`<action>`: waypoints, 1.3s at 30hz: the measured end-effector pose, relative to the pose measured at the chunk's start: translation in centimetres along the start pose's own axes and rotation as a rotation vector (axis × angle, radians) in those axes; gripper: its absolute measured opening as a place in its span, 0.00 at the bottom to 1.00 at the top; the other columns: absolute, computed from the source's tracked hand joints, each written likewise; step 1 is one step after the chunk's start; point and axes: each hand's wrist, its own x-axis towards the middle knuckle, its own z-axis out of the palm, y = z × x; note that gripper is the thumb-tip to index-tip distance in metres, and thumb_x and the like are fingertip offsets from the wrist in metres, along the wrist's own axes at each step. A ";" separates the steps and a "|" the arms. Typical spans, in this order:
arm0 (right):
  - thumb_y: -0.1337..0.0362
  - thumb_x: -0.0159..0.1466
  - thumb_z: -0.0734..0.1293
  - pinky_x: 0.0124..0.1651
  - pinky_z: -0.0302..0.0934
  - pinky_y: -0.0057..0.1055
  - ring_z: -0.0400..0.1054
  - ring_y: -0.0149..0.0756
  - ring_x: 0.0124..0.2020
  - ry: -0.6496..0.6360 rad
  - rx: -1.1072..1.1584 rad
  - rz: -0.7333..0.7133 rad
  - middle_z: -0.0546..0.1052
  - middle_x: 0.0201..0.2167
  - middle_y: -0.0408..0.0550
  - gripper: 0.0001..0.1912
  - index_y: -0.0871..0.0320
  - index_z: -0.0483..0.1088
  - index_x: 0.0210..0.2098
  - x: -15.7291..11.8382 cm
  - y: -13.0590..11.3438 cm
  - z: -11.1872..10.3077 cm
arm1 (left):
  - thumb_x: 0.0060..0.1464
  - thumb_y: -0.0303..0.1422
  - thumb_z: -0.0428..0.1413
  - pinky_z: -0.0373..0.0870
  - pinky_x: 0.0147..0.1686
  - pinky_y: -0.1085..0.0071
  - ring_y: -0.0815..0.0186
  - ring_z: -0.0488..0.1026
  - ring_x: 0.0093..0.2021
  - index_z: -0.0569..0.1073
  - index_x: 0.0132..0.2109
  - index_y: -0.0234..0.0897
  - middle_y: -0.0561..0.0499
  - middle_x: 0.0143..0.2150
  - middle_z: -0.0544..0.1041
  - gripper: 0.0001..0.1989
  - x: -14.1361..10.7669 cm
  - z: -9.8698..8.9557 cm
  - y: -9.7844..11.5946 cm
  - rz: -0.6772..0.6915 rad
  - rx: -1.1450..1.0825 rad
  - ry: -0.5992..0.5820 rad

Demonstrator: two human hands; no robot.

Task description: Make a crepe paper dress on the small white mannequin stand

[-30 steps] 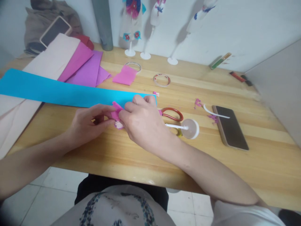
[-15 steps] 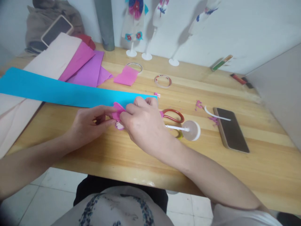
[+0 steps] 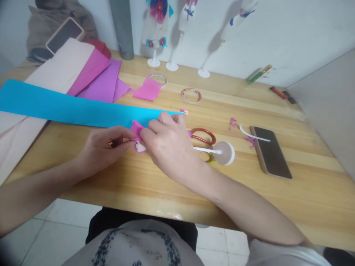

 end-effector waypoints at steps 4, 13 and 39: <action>0.59 0.75 0.61 0.36 0.41 0.39 0.62 0.42 0.36 0.026 -0.014 -0.020 0.78 0.29 0.45 0.16 0.55 0.77 0.35 -0.1 0.1 0.3 | 0.61 0.30 0.59 0.59 0.19 0.76 0.75 0.61 0.19 0.76 0.37 0.40 0.60 0.23 0.73 0.03 0.0 0.0 0.0 -0.017 -0.016 -0.010; 0.64 0.70 0.68 0.37 0.41 0.39 0.61 0.42 0.36 -0.019 -0.013 0.000 0.77 0.28 0.45 0.10 0.56 0.74 0.30 0.0 0.0 0.2 | 0.57 0.28 0.60 0.60 0.20 0.76 0.75 0.62 0.20 0.77 0.40 0.38 0.59 0.24 0.75 0.03 -0.1 0.0 -0.1 -0.089 -0.063 -0.025; 0.62 0.72 0.66 0.38 0.43 0.40 0.60 0.41 0.35 0.035 -0.074 -0.044 0.74 0.26 0.44 0.12 0.55 0.73 0.31 -0.2 -0.3 0.0 | 0.56 0.28 0.60 0.57 0.19 0.77 0.75 0.61 0.19 0.79 0.40 0.39 0.59 0.22 0.74 0.04 -0.2 0.5 0.0 -0.101 -0.068 0.047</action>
